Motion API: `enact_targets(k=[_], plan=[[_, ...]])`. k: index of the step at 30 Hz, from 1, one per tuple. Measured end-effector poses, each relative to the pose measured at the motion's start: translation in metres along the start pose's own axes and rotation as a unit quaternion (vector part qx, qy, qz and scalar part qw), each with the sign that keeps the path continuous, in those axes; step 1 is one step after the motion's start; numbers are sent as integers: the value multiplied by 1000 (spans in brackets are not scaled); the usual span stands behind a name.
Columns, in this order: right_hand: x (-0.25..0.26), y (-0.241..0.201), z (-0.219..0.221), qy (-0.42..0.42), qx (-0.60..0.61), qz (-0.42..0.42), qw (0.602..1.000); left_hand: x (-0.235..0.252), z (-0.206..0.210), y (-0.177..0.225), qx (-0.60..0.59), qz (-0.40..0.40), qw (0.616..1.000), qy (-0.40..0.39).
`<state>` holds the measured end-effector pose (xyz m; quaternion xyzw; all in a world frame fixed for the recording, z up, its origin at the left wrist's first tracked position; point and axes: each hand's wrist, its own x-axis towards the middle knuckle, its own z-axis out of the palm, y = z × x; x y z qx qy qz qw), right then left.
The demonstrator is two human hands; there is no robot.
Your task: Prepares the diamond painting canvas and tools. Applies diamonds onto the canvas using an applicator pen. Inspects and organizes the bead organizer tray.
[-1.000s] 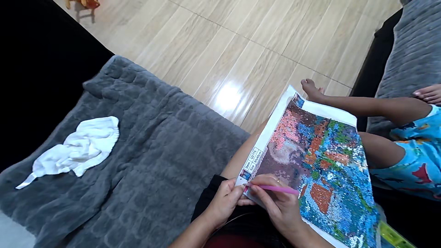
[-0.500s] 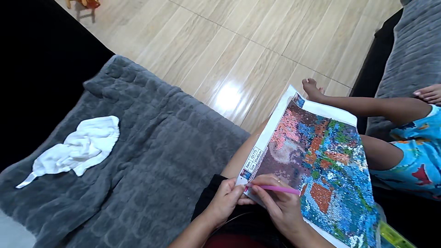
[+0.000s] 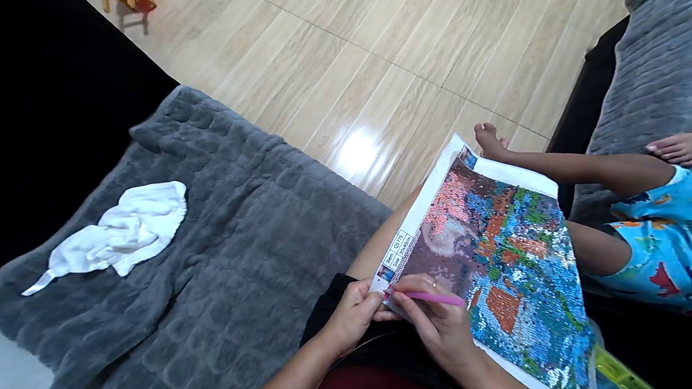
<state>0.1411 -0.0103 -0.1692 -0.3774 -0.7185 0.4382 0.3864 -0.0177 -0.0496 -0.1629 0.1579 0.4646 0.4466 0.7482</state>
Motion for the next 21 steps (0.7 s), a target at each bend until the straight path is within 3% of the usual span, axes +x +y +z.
enact_targets(k=[6, 14, 21], plan=[[1, 2, -1, -3, 15, 16, 1000, -1, 1, 1, 17, 2, 1000, 2], [9, -8, -13, 41, 176, 171, 969, 1, -1, 0, 1, -8, 1000, -6], [31, 0, -32, 123, 177, 179, 960, 3, -3, 0, -25, -24, 999, 3]])
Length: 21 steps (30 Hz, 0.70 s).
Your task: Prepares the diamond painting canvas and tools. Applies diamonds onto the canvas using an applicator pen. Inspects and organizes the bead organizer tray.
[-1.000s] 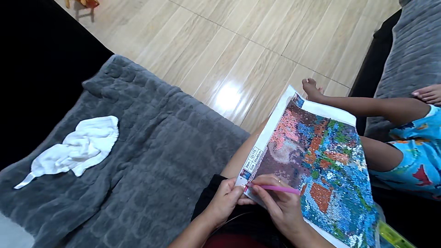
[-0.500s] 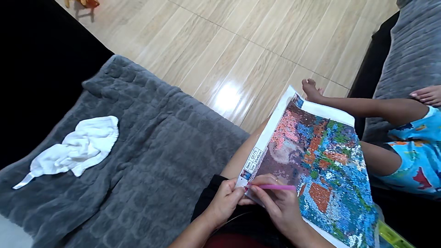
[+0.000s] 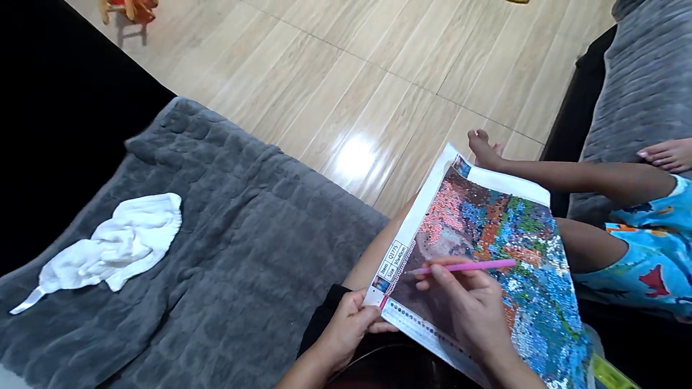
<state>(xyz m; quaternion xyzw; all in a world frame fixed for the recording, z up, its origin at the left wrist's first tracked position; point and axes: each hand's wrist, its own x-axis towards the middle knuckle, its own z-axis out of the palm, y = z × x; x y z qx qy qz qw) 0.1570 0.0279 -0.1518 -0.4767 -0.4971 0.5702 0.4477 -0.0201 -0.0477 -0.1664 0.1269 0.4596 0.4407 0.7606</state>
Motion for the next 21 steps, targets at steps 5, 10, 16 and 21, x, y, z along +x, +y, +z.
enact_targets(k=[5, 10, 16, 21], plan=[[26, 4, -8, 56, -50, -50, 996, 1, 0, 2, -9, -8, 1000, 5], [32, 5, -5, 75, -67, -52, 994, 2, 2, 1, 11, -2, 1000, 17], [33, 7, -4, 67, -69, -59, 994, 2, 2, 0, 6, -8, 1000, 23], [34, 10, -4, 54, -82, -73, 992, 2, 1, 0, -6, -6, 1000, 20]])
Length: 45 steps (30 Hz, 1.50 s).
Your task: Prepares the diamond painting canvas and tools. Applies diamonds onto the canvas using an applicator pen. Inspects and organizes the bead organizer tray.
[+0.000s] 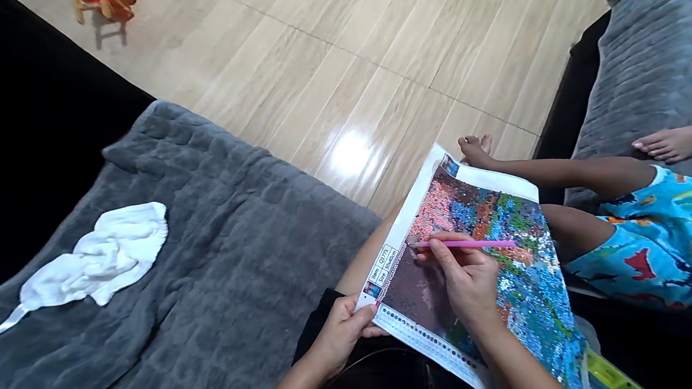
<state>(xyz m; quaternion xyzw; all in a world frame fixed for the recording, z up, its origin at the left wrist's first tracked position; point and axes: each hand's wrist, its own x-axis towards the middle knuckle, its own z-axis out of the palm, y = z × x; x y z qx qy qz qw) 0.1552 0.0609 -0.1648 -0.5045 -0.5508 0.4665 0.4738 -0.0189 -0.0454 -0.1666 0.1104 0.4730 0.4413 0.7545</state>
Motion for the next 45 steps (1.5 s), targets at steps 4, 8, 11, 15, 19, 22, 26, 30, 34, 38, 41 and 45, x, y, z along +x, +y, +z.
enact_targets(k=[4, 8, 11, 15, 19, 22, 26, 30, 34, 38, 41, 45], plan=[[0, -2, 1, -1, -12, 3, 1000, 0, -1, -1, 3, 3, 1000, -3], [1, -3, 2, 1, -16, 11, 1000, 1, -1, 0, 4, -1, 1000, -6], [1, 0, 3, -1, -15, 6, 1000, 1, -1, 0, 5, 4, 1000, -9], [1, 2, 3, -6, -31, -5, 999, 1, -2, -2, 16, 16, 1000, -14], [1, 7, 3, -14, -61, -33, 997, 1, -1, -1, 15, 16, 1000, -15], [2, 9, 2, -27, -107, -61, 992, 1, -1, -1, 14, 12, 1000, -18], [5, 11, 2, -41, -150, -110, 982, 1, 1, 2, 27, 2, 999, -17], [6, 10, 1, -54, -158, -114, 979, 2, 1, 2, 26, -2, 999, -18], [8, 9, 0, -71, -182, -118, 973, 2, 2, 3, 31, -5, 999, -15], [10, 8, 0, -82, -224, -140, 961, 3, 1, 3, 33, -4, 999, -17], [13, 7, -1, -97, -246, -164, 950, 3, 1, 3, 35, -6, 999, -18], [17, 6, 0, -122, -285, -214, 926, 3, 1, 3, 32, -6, 999, -18]])
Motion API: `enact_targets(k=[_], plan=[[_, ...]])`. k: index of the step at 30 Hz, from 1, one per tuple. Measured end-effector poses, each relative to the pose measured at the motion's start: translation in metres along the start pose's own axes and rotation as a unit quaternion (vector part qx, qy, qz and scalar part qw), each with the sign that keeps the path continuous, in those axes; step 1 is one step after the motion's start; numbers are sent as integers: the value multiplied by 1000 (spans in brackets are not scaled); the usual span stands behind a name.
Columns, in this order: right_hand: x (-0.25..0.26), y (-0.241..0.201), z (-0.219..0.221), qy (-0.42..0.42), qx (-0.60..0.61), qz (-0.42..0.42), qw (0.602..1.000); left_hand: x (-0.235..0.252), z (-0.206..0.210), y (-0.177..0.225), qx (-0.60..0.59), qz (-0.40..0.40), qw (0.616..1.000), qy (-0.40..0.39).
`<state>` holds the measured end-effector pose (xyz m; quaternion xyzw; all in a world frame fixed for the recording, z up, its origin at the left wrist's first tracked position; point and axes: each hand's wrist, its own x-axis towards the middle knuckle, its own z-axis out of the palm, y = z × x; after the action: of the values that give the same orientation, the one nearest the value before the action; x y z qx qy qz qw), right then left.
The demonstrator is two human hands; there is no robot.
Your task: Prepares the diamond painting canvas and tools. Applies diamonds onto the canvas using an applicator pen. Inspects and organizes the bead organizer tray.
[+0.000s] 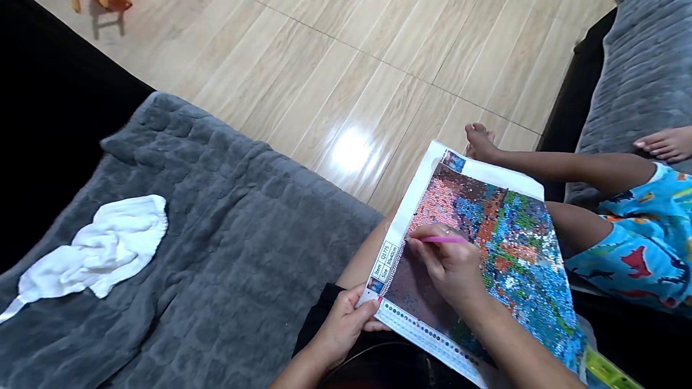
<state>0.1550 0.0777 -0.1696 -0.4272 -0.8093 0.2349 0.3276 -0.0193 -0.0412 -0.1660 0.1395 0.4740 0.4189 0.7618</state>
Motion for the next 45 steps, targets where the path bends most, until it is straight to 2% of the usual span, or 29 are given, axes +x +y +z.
enact_targets(k=[6, 8, 11, 13, 23, 37, 45], plan=[[3, 1, -3, -36, -12, -38, 999, 0, 0, 0, 0, 0, 1000, 1], [3, 2, -5, -26, 29, -8, 999, 0, 0, 0, -2, 0, 1000, 0], [-2, 2, -8, 12, 120, 80, 989, 0, 1, 0, -7, 1, 1000, 1], [-5, 0, -8, 37, 138, 100, 985, 0, 0, -1, -9, 1, 1000, 2], [-9, -2, -4, 40, 106, 77, 991, 0, 1, -1, -8, 2, 1000, 3], [-8, -5, 3, 30, -17, 11, 999, 0, 1, -1, -11, -1, 1000, 3], [-10, -4, 6, 47, -25, 9, 999, 0, 1, -1, -3, 1, 1000, 1]])
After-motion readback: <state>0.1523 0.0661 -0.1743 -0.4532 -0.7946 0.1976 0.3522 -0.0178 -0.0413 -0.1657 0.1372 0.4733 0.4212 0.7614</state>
